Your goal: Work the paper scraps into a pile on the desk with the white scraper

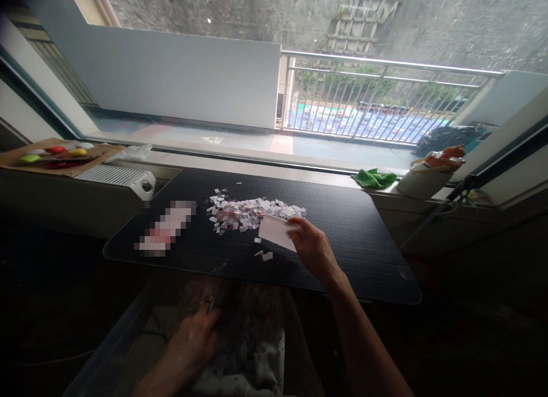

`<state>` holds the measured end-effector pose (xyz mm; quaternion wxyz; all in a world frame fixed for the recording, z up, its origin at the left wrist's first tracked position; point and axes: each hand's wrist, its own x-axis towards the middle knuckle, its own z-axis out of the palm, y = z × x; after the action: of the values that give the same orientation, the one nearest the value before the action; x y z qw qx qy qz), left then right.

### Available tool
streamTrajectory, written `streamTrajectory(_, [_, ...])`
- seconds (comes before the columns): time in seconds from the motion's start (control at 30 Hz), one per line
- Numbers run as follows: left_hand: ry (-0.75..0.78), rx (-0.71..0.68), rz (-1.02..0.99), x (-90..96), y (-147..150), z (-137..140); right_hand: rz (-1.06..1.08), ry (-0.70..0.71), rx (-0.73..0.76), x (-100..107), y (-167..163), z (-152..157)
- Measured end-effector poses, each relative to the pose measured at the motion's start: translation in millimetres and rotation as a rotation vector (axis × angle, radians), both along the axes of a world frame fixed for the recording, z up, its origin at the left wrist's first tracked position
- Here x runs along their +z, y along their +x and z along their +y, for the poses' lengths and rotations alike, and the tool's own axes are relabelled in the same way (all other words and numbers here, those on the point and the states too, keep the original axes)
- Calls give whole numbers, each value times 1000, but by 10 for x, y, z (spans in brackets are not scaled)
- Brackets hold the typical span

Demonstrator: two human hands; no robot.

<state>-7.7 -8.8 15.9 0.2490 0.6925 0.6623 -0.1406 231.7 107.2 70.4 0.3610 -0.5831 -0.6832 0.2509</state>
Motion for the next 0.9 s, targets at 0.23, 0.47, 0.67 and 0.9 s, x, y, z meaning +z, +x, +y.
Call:
streamTrajectory(0.23, [2, 11, -23, 13, -9, -9, 30, -76, 56, -82, 1, -85])
streamTrajectory(0.47, [27, 28, -51, 24, -18, -16, 95, -109, -121, -119, 221, -159])
streamTrajectory(0.67, [75, 61, -68, 59, -101, 23, 123, -242, -53, -166, 204, -221])
streamTrajectory(0.9, [82, 75, -79, 57, -116, 33, 178, -296, 41, -135, 40, -211])
